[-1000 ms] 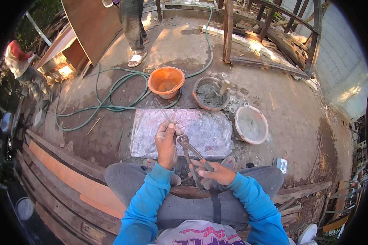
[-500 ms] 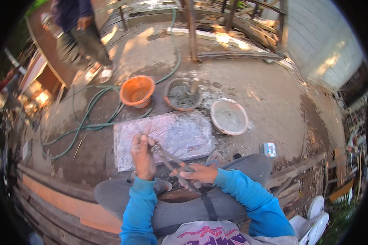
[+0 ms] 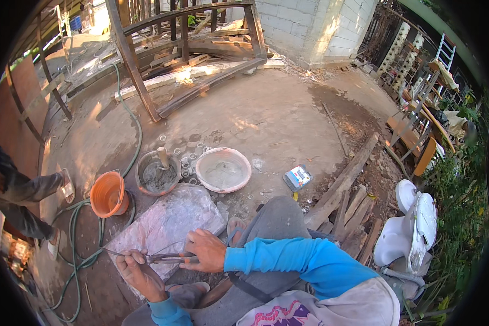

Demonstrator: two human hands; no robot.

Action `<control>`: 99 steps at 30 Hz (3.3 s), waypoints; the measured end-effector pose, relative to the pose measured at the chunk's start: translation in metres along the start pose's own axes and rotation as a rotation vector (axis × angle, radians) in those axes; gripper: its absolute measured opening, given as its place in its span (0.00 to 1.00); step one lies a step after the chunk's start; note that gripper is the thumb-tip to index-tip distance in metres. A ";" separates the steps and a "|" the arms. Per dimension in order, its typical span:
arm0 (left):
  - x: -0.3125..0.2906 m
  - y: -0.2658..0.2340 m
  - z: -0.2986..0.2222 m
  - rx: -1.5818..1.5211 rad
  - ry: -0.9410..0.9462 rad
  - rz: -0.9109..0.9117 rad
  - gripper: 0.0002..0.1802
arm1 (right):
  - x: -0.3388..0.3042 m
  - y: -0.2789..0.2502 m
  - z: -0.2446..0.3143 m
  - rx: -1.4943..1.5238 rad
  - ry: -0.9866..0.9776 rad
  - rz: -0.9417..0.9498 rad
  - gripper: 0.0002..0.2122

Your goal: The person uses a pair of pliers to bend and twist lengths of thin wire. The person handles the wire and pliers by hand, working over a plastic-covered surface on the ground.

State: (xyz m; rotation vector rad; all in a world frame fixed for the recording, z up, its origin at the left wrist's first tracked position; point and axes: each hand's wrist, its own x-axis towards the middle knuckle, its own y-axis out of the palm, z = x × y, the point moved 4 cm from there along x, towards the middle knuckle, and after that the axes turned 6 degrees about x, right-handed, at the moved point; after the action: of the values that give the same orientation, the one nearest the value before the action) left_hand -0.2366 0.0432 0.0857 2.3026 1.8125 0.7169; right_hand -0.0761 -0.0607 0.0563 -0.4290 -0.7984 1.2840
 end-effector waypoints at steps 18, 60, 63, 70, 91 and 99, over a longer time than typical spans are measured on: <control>-0.002 0.003 0.001 -0.077 -0.053 0.004 0.06 | -0.013 0.053 -0.015 0.708 0.345 0.644 0.27; -0.002 -0.004 0.023 -0.087 -0.224 -0.057 0.08 | -0.028 0.072 -0.014 0.886 0.630 0.713 0.21; -0.005 -0.005 0.016 -0.024 -0.180 -0.045 0.09 | -0.021 0.068 -0.011 0.649 0.462 0.545 0.23; -0.009 0.000 0.021 0.150 -0.048 -0.040 0.09 | -0.024 0.075 -0.029 0.522 0.405 0.449 0.21; -0.037 -0.080 0.150 1.267 -0.436 0.894 0.09 | 0.036 -0.055 -0.030 1.284 0.636 -0.105 0.10; -0.059 -0.054 0.171 1.343 -0.323 1.068 0.21 | 0.033 -0.046 -0.043 1.298 0.676 -0.104 0.13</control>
State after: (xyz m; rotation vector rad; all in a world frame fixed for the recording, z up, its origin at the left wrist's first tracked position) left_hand -0.2196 0.0349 -0.1022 3.7748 0.7152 -1.2561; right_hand -0.0114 -0.0346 0.0686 0.2466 0.6144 1.1874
